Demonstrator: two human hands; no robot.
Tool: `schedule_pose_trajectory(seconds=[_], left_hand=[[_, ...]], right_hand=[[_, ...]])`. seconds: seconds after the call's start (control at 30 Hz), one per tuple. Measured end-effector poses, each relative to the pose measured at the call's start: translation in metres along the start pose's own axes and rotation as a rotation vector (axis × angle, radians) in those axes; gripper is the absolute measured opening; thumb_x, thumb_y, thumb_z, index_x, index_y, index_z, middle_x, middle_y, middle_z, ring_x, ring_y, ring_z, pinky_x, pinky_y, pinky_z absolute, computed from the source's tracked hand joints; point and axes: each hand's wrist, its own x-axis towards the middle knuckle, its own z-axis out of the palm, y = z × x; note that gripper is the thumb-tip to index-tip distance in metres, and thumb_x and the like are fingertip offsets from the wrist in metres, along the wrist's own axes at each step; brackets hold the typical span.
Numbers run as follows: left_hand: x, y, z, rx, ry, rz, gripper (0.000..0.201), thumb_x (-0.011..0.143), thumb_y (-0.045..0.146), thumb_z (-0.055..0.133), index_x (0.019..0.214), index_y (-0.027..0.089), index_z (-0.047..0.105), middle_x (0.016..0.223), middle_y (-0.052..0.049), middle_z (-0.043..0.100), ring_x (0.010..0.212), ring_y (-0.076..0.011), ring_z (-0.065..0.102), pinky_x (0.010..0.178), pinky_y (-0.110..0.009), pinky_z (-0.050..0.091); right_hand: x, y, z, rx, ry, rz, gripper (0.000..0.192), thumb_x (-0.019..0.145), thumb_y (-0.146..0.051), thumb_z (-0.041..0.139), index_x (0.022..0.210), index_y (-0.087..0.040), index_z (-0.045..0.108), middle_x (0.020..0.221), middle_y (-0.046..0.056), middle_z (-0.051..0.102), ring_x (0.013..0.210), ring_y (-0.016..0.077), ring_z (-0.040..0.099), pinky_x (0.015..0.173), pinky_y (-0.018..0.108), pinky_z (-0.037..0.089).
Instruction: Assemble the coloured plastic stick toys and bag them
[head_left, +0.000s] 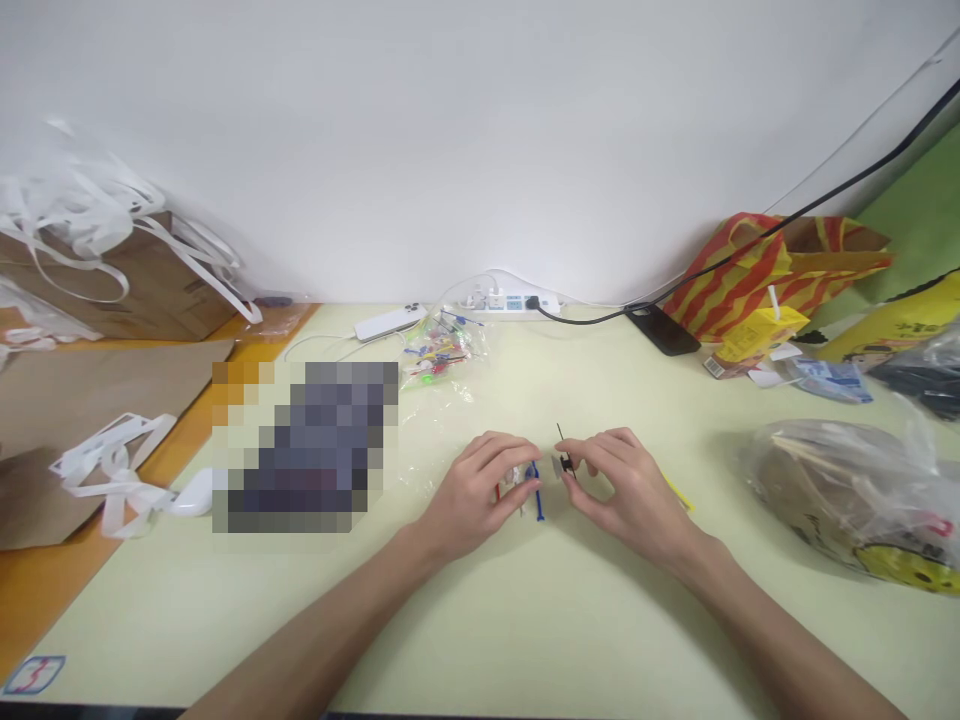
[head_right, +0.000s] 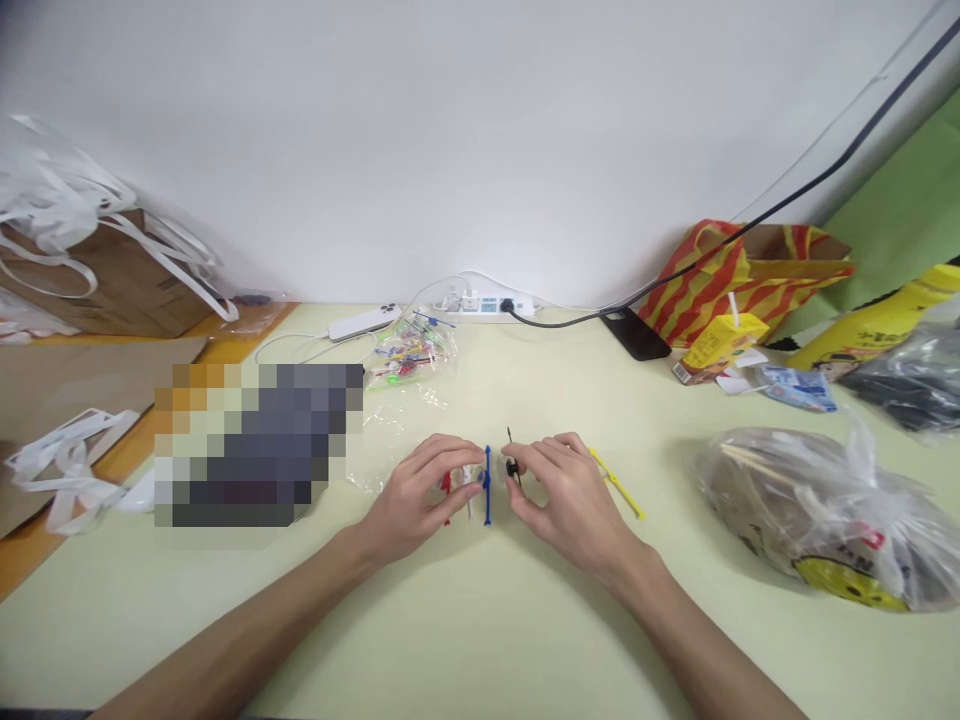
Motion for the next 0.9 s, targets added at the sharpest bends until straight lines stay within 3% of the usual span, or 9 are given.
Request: schedule_pose_trajectory(seconds=[0.17,0.47,0.9], left_hand=[[-0.001,-0.001,0.001,-0.003,-0.015,-0.01,0.028,0.096,0.02,0.061,0.124,0.022,0.059,0.114,-0.009,0.069,0.106,-0.0209,0.063,0.094,-0.039,0.053],[-0.001,-0.002,0.0,-0.012,-0.041,-0.039,0.028,0.097,0.02,0.06,0.124,0.022,0.059,0.115,-0.009,0.068,0.106,-0.0208,0.063,0.094,-0.039,0.053],[0.001,0.0,-0.001,-0.005,-0.049,-0.03,0.026,0.097,0.019,0.059,0.123,0.021,0.059,0.115,-0.009,0.068,0.106,-0.0206,0.062,0.095,-0.038,0.052]], right_hand=[[0.001,-0.002,0.0,-0.009,-0.065,-0.007,0.021,0.095,-0.019,0.056,0.111,-0.023,0.068,0.083,0.001,0.072,0.075,0.0168,0.066,0.085,0.037,0.043],[-0.002,0.001,0.004,-0.003,-0.036,0.043,0.016,0.094,-0.023,0.059,0.107,-0.022,0.067,0.076,0.001,0.071,0.07,0.018,0.064,0.085,0.038,0.042],[-0.003,0.003,0.016,-0.186,-0.188,-0.014,0.013,0.096,-0.021,0.054,0.091,-0.02,0.066,0.076,0.003,0.067,0.077,0.0199,0.058,0.082,0.035,0.039]])
